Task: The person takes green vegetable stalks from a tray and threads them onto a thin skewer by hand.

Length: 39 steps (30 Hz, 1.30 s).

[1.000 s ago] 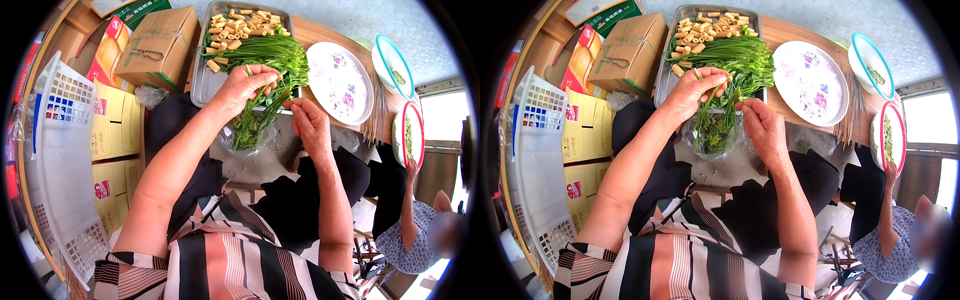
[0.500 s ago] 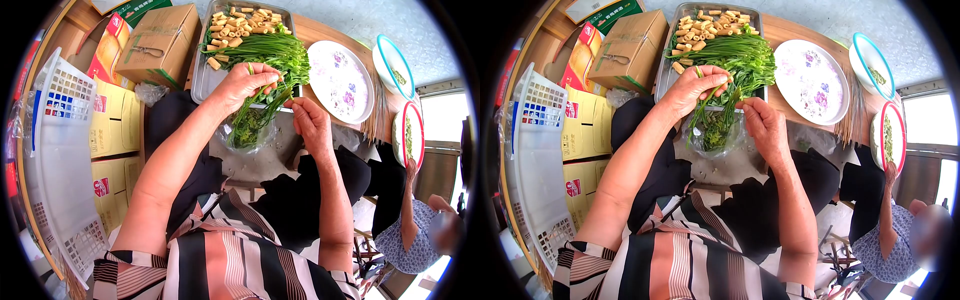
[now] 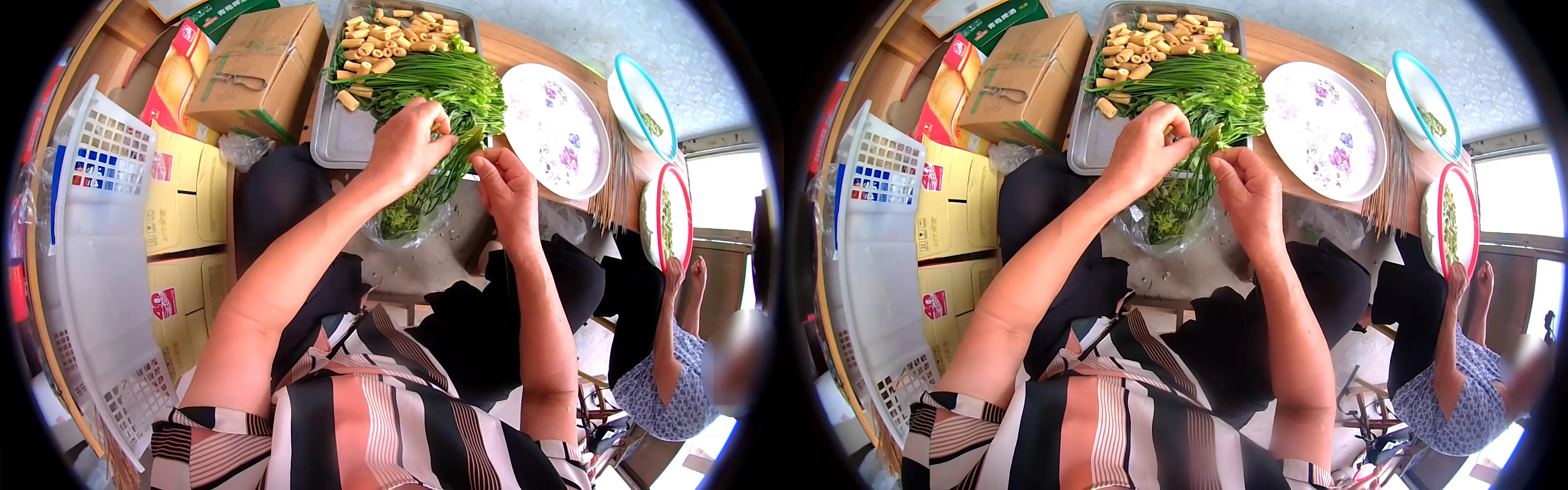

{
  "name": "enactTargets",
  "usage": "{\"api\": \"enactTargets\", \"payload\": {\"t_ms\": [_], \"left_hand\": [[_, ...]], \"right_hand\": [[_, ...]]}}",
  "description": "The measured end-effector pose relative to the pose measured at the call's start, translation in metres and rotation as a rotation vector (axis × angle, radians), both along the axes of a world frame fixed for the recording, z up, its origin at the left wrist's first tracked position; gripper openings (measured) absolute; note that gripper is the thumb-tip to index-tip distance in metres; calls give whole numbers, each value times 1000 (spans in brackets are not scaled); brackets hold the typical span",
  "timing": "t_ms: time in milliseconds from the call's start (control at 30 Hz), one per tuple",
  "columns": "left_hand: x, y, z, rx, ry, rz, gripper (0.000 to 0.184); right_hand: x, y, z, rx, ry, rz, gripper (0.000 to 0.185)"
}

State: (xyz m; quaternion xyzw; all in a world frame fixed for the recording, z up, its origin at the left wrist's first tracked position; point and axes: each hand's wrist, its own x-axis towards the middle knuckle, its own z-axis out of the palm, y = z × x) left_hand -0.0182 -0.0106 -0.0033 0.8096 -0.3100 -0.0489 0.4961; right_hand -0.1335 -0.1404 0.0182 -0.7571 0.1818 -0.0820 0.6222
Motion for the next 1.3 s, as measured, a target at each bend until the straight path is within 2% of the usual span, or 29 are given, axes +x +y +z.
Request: {"api": "enactTargets", "payload": {"t_ms": [67, 300, 467, 533, 600, 633, 700, 867, 967, 1133, 1300], "left_hand": [[-7, -1, 0, 133, -182, 46, 21], [-21, -7, -4, 207, -396, 0, 22], [-25, -8, 3, 172, -336, -75, 21], [-24, -10, 3, 148, -313, -99, 20], [-19, -11, 0, -90, -50, -196, 18], [-17, -10, -1, -92, -49, -197, 18], [-14, -7, 2, -194, 300, -252, 15], [3, -1, -6, -317, 460, -280, 11], [15, 7, -2, -514, 686, -228, 12], [23, 12, -2, -587, 844, -190, 16], [23, 13, -1, -602, 884, -217, 18]], "right_hand": [[3, 2, -5, 91, -28, -45, 11], [10, 8, -9, 231, -96, -38, 12], [10, 4, -8, 327, -68, -73, 9], [10, 3, -10, 357, -75, -158, 7], [9, -4, -9, 371, -86, -167, 8], [9, -7, -9, 386, -97, -172, 8], [8, -9, -9, 381, -117, -177, 8], [4, -5, 2, 200, -63, -126, 13], [1, -6, 9, 193, -97, -63, 17], [-3, 2, 8, 74, -69, 63, 17], [-2, 6, 10, -1, -19, 101, 17]]}}
